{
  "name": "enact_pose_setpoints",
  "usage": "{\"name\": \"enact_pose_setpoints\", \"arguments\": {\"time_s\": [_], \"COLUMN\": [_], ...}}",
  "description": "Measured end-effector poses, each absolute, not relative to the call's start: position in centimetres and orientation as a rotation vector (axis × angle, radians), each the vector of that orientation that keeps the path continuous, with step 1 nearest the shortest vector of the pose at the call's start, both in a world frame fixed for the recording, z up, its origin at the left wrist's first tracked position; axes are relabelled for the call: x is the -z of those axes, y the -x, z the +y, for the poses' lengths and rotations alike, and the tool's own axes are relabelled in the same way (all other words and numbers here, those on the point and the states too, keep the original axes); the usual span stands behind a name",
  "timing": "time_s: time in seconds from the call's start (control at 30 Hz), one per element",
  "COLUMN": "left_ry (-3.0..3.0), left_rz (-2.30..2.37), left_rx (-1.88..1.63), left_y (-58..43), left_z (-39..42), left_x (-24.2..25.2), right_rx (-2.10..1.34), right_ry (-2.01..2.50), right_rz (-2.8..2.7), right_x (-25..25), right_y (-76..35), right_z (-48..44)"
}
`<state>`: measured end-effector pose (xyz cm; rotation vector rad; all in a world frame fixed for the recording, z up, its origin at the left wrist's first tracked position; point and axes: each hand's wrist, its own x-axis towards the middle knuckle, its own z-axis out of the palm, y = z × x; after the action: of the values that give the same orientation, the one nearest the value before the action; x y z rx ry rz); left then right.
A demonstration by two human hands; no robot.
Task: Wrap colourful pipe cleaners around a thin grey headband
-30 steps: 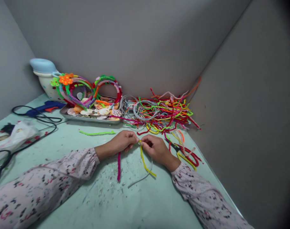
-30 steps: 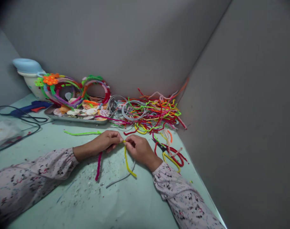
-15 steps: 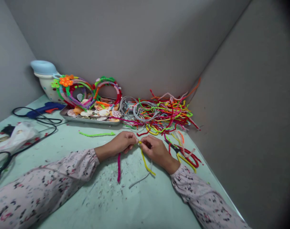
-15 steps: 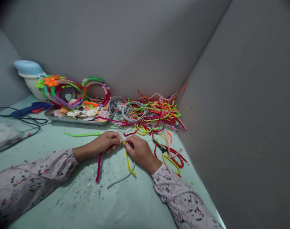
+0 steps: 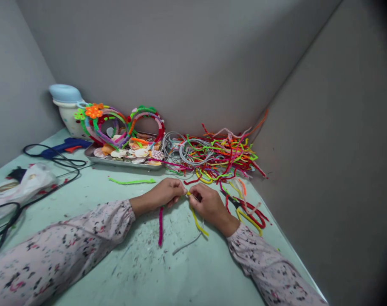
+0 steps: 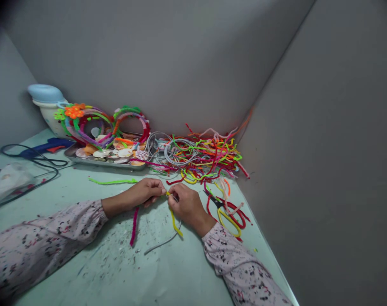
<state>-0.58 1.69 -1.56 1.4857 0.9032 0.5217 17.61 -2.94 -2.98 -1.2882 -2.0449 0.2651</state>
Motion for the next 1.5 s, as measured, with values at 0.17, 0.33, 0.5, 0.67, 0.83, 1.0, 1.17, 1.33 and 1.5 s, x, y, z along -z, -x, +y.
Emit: {"name": "enact_pose_setpoints", "arguments": {"time_s": [0.17,0.33,0.5,0.67,0.83,1.0,1.17,1.33,1.5], "left_ry": [-1.429,-1.350,-1.280,-1.284,-1.320,-1.359,-1.366,-1.364,-1.328], "left_rz": [0.888,0.865,0.847,0.848,0.824,0.792,0.774,0.770,0.766], "left_rx": [-0.534,-0.589,-0.633,-0.649,-0.641,-0.605,-0.590,-0.568,-0.536], "left_y": [0.6,0.9,1.0,0.9,0.8,0.9,1.0,1.0,1.1], "left_z": [1.6,1.8,1.7,1.6,1.4,1.3,1.3,1.1,1.2], "left_x": [1.5,1.3,1.0,0.9,1.1,1.2,1.1,0.8,0.6], "right_rx": [-0.852,-1.253,-1.331,-1.287,-1.143,-1.036,-0.937,-0.888,-0.777], "right_ry": [1.216,1.178,1.157,1.167,1.203,1.197,1.181,1.159,1.145], "right_rz": [-1.789,-1.389,-1.308,-1.443,-1.590,-1.670,-1.703,-1.707,-1.750], "right_x": [2.8,2.7,2.6,2.0,1.3,1.5,2.1,2.0,1.9], "right_y": [-18.0,-18.6,-18.8,-18.7,-18.5,-18.3,-18.3,-18.1,-17.9], "right_z": [-2.8,-2.3,-1.8,-2.0,-2.2,-2.3,-2.2,-2.4,-2.8]}}
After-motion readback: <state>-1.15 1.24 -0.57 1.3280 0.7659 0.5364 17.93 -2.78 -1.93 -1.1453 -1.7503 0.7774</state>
